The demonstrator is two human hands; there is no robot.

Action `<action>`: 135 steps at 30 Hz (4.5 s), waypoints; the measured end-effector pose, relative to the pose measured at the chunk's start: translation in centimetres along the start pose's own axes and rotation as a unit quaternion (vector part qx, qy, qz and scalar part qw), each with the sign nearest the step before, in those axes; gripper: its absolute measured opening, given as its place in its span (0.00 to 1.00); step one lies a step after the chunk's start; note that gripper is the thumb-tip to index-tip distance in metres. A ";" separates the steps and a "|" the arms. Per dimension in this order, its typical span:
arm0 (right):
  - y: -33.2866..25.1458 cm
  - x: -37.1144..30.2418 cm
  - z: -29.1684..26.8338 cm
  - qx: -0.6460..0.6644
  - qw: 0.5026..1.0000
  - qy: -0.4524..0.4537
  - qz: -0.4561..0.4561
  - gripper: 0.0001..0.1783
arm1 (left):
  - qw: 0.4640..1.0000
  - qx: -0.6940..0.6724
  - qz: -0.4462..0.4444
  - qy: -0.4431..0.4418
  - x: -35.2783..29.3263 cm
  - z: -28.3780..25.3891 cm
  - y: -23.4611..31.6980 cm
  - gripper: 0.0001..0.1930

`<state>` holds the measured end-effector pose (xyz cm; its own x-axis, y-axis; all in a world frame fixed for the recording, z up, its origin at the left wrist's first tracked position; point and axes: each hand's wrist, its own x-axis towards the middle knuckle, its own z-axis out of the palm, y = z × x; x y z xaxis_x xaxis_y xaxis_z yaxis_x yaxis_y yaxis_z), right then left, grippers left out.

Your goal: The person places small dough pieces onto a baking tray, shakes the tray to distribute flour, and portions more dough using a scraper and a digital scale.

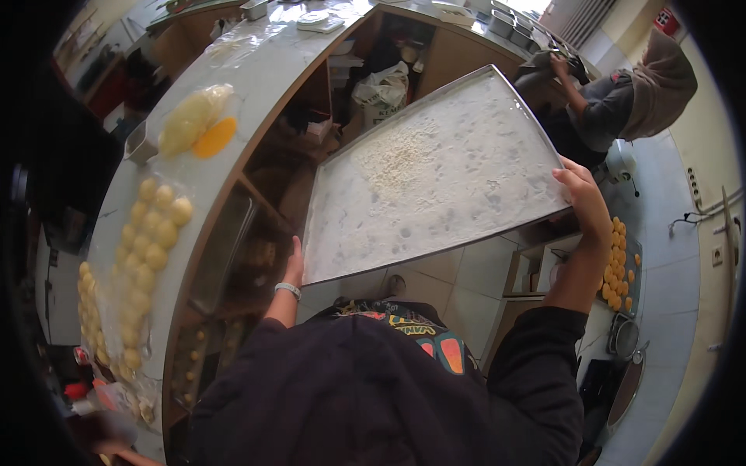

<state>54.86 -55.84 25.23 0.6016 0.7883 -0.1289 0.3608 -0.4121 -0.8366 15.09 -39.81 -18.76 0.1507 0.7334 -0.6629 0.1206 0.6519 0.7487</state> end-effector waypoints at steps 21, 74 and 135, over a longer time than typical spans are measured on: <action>32.2 4.6 -6.2 0.146 0.971 0.188 0.036 0.31 | 0.944 -0.034 0.310 0.108 0.4 6.4 6.8 0.32; 27.2 18.3 15.1 0.192 0.945 -0.195 0.181 0.26 | 0.937 0.176 0.253 0.165 -22.4 -9.8 24.9 0.22; -8.3 -4.2 0.6 0.008 0.937 0.007 -0.350 0.17 | 0.973 -0.154 0.171 0.030 -26.6 -13.3 -3.9 0.21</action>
<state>48.87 -55.43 32.39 0.2308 0.8574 0.4600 0.6598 0.2095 -0.7216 -2.44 -59.31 -4.21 0.0708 0.9216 -0.3816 -0.2278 0.3874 0.8933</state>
